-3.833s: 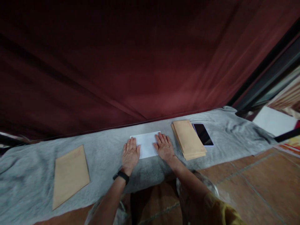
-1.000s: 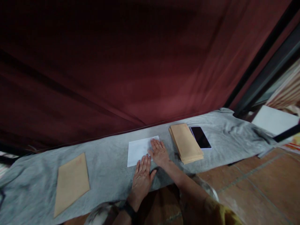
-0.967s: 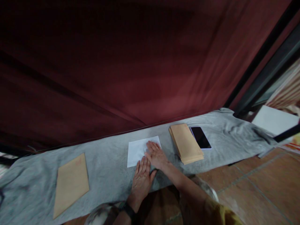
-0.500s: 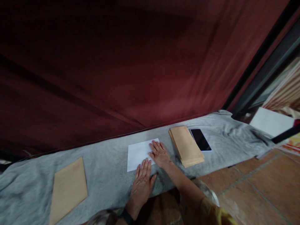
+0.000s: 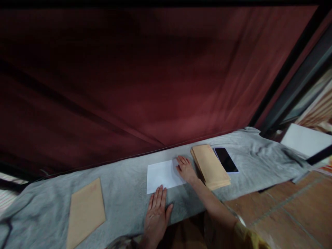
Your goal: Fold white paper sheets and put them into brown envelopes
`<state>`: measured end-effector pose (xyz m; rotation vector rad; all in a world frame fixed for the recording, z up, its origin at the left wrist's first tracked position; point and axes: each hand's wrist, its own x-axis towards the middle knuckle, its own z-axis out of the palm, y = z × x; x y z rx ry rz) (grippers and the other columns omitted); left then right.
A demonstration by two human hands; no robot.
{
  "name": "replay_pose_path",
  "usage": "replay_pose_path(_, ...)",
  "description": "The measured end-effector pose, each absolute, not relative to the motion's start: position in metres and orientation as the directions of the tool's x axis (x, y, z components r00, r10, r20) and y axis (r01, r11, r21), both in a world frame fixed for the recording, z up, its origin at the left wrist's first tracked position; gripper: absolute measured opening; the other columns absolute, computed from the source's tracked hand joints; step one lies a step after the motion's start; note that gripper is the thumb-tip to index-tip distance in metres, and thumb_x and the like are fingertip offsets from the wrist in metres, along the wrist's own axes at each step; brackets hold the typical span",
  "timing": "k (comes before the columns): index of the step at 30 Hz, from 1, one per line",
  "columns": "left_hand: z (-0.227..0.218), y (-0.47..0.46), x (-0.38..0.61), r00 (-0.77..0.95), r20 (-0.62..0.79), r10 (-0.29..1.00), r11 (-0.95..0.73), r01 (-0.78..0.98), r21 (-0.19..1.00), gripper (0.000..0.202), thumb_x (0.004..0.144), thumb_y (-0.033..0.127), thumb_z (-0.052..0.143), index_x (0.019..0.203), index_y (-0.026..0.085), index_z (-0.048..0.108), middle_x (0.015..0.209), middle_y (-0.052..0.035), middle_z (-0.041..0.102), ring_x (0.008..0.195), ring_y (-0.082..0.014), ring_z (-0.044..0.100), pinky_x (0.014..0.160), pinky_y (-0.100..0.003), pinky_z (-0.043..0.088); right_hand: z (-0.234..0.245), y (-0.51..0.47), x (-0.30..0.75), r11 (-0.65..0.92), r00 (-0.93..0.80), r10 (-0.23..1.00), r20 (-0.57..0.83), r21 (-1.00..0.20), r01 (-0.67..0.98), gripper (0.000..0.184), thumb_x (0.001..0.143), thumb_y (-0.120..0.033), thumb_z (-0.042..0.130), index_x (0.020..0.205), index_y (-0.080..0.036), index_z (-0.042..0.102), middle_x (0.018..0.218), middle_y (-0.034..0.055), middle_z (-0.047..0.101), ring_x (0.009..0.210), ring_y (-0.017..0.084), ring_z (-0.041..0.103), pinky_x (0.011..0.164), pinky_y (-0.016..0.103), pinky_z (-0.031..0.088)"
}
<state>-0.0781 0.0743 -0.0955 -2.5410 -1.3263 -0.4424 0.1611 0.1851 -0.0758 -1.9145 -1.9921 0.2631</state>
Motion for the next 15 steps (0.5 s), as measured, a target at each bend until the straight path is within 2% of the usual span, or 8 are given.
replay_pose_path(3, -0.096, 0.075, -0.077, 0.534, 0.383, 0.754, -0.55, 0.832, -0.079, 0.061, 0.097, 0.043, 0.047, 0.151, 0.015, 0.041, 0.156, -0.0116, 0.043, 0.145, -0.0266, 0.04, 0.114, -0.045, 0.04, -0.063, 0.196, 0.156, 0.111, -0.107, 0.994, 0.031, -0.384, 0.916, 0.048, 0.099, -0.026, 0.044, 0.146, -0.016, 0.048, 0.156, 0.0102, 0.043, 0.144, 0.024, 0.037, 0.12, 0.042, 0.022)
replay_pose_path(6, -0.099, 0.075, -0.077, 0.525, 0.399, 0.752, -0.542, 0.837, -0.078, 0.059, 0.097, 0.042, 0.047, 0.15, 0.015, 0.042, 0.154, -0.0115, 0.045, 0.144, -0.0264, 0.041, 0.113, -0.044, 0.041, -0.048, 0.214, 0.151, 0.1, -0.125, 0.992, -0.036, -0.4, 0.911, 0.041, 0.099, -0.025, 0.046, 0.138, -0.018, 0.056, 0.146, 0.0113, 0.053, 0.136, 0.023, 0.046, 0.118, 0.042, 0.026)
replay_pose_path(9, -0.103, 0.075, -0.078, 0.513, 0.41, 0.754, -0.538, 0.841, -0.063, 0.059, 0.097, 0.04, 0.047, 0.149, 0.015, 0.042, 0.154, -0.0112, 0.047, 0.143, -0.0264, 0.041, 0.112, -0.045, 0.043, -0.034, 0.231, 0.146, 0.022, -0.069, 0.993, -0.095, -0.423, 0.906, 0.034, 0.095, -0.023, 0.057, 0.128, -0.017, 0.063, 0.139, 0.0148, 0.056, 0.132, 0.028, 0.049, 0.115, 0.046, 0.031)
replay_pose_path(11, -0.105, 0.075, -0.078, 0.506, 0.409, 0.759, -0.54, 0.841, -0.038, 0.058, 0.097, 0.04, 0.048, 0.149, 0.015, 0.043, 0.153, -0.011, 0.048, 0.144, -0.0266, 0.041, 0.112, -0.045, 0.043, -0.025, 0.24, 0.145, -0.047, -0.027, 0.988, -0.152, -0.459, 0.887, 0.034, 0.093, -0.027, 0.064, 0.126, -0.017, 0.062, 0.137, 0.0139, 0.056, 0.129, 0.029, 0.051, 0.111, 0.05, 0.038)
replay_pose_path(15, -0.105, 0.075, -0.081, 0.504, 0.385, 0.774, -0.56, 0.827, 0.044, 0.056, 0.097, 0.04, 0.048, 0.149, 0.018, 0.044, 0.153, -0.0112, 0.047, 0.143, -0.0272, 0.043, 0.113, -0.047, 0.043, -0.011, 0.246, 0.151, -0.21, 0.041, 0.958, -0.283, -0.6, 0.772, 0.035, 0.096, -0.038, 0.063, 0.126, -0.019, 0.06, 0.13, 0.0087, 0.06, 0.112, 0.024, 0.062, 0.095, 0.046, 0.054)
